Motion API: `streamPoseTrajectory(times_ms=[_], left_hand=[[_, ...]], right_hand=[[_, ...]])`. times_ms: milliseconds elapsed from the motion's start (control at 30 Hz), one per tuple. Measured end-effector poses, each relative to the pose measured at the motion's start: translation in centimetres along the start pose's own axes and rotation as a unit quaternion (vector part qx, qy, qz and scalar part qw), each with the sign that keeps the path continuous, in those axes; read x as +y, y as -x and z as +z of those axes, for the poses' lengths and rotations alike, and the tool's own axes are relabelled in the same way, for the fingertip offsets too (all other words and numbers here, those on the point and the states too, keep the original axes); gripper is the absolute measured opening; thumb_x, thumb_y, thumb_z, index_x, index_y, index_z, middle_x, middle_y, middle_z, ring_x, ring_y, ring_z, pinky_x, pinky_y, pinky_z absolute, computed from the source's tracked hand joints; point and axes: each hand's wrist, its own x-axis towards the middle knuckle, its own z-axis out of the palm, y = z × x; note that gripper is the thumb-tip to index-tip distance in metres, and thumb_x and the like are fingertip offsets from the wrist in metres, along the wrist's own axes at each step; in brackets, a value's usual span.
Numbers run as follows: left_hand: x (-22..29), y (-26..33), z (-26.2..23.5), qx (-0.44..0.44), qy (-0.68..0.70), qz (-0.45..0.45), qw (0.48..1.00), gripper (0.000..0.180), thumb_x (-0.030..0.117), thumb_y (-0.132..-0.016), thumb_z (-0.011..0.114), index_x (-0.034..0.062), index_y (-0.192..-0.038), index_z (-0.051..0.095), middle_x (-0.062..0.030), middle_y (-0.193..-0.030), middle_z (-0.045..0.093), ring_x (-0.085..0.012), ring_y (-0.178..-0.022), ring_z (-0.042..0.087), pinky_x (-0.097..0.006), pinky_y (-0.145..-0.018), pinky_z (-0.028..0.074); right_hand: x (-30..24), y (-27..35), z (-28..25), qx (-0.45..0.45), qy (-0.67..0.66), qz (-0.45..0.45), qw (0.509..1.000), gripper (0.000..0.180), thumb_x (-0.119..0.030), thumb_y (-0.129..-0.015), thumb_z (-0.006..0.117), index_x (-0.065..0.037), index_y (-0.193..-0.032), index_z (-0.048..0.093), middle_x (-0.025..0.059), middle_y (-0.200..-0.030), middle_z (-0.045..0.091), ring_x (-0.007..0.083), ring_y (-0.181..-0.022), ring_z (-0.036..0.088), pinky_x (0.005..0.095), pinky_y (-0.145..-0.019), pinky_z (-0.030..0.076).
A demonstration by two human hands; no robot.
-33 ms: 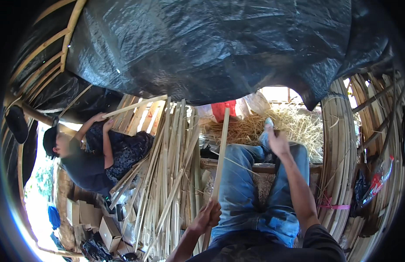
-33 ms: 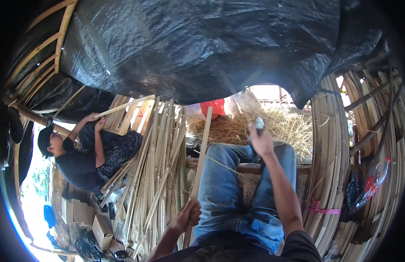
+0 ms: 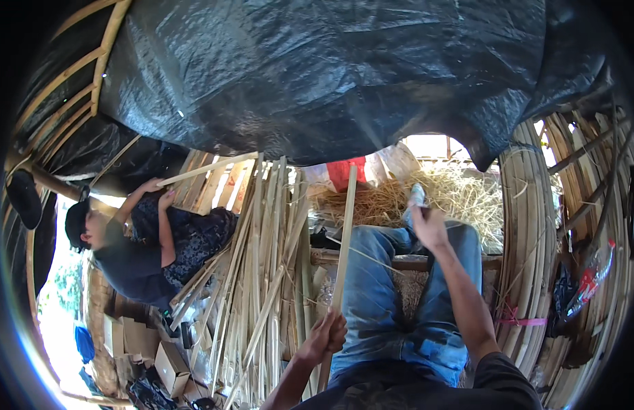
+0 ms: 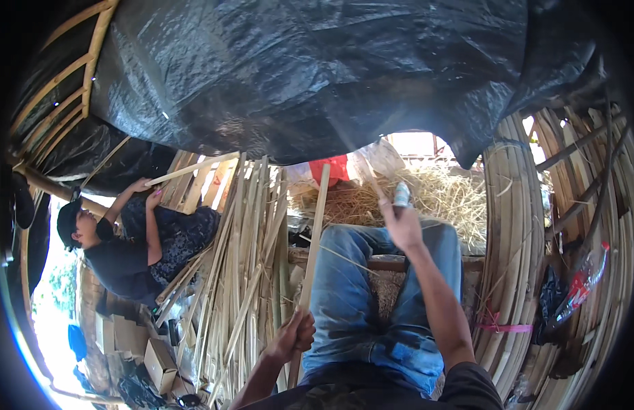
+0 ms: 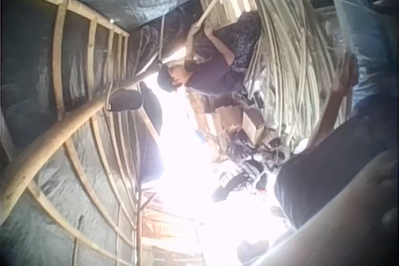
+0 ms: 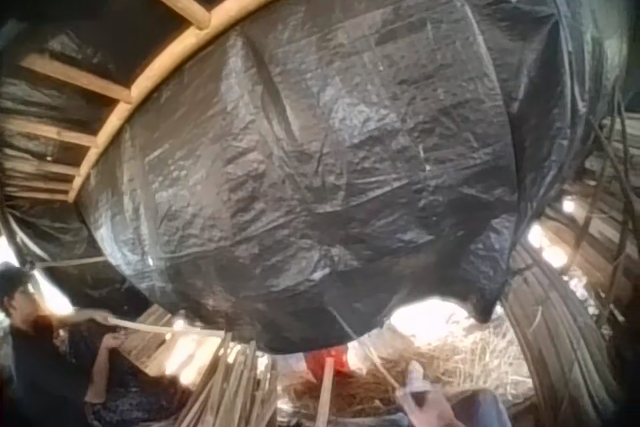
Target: Shaving and thinning long strips of bamboo using a machete.
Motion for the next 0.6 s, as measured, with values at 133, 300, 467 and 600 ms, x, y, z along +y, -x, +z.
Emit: streamPoseTrajectory(times_ms=[133,300,467,600], left_hand=[[0.9,-1.6,1.8,-0.032,-0.014,0.032,0.999,0.050,0.059,-0.106,0.034,0.0151,-0.084,0.042,0.0080,-0.060,0.023,-0.0049,-0.046,0.020,-0.025,-0.042,0.018],[1.3,-2.7,2.7,-0.157,0.068,-0.003,0.985,0.050,0.059,-0.106,0.033,0.0161,-0.083,0.040,0.0084,-0.057,0.024,-0.0039,-0.042,0.018,-0.024,-0.039,0.014],[-0.1,-3.2,1.2,-0.266,0.166,-0.026,0.949,0.043,0.049,-0.109,0.034,0.0170,-0.082,0.039,0.0090,-0.057,0.026,-0.0028,-0.041,0.017,-0.023,-0.036,0.013],[-0.2,-2.8,1.4,-0.238,0.153,-0.036,0.959,0.042,0.048,-0.110,0.033,0.0170,-0.082,0.039,0.0089,-0.057,0.027,-0.0029,-0.041,0.016,-0.023,-0.036,0.012]], right_hand=[[-3.5,6.0,0.0,-0.113,0.067,-0.117,0.984,0.050,-0.049,-0.097,0.061,-0.002,-0.080,0.069,0.0149,-0.064,0.065,0.0325,-0.054,0.065,0.0415,-0.051,0.049],[-4.5,11.2,0.6,-0.127,0.057,-0.296,0.945,0.051,-0.055,-0.090,0.066,-0.007,-0.075,0.060,0.0096,-0.062,0.062,0.0289,-0.051,0.063,0.0390,-0.049,0.049],[-5.9,12.2,0.5,-0.115,0.134,-0.434,0.883,0.057,-0.065,-0.079,0.071,-0.010,-0.077,0.055,0.0038,-0.064,0.055,0.0238,-0.054,0.060,0.0343,-0.051,0.048],[-6.2,12.9,0.4,-0.100,0.152,-0.445,0.877,0.060,-0.067,-0.075,0.072,-0.010,-0.076,0.055,0.0032,-0.064,0.055,0.0232,-0.055,0.060,0.0342,-0.051,0.048]])
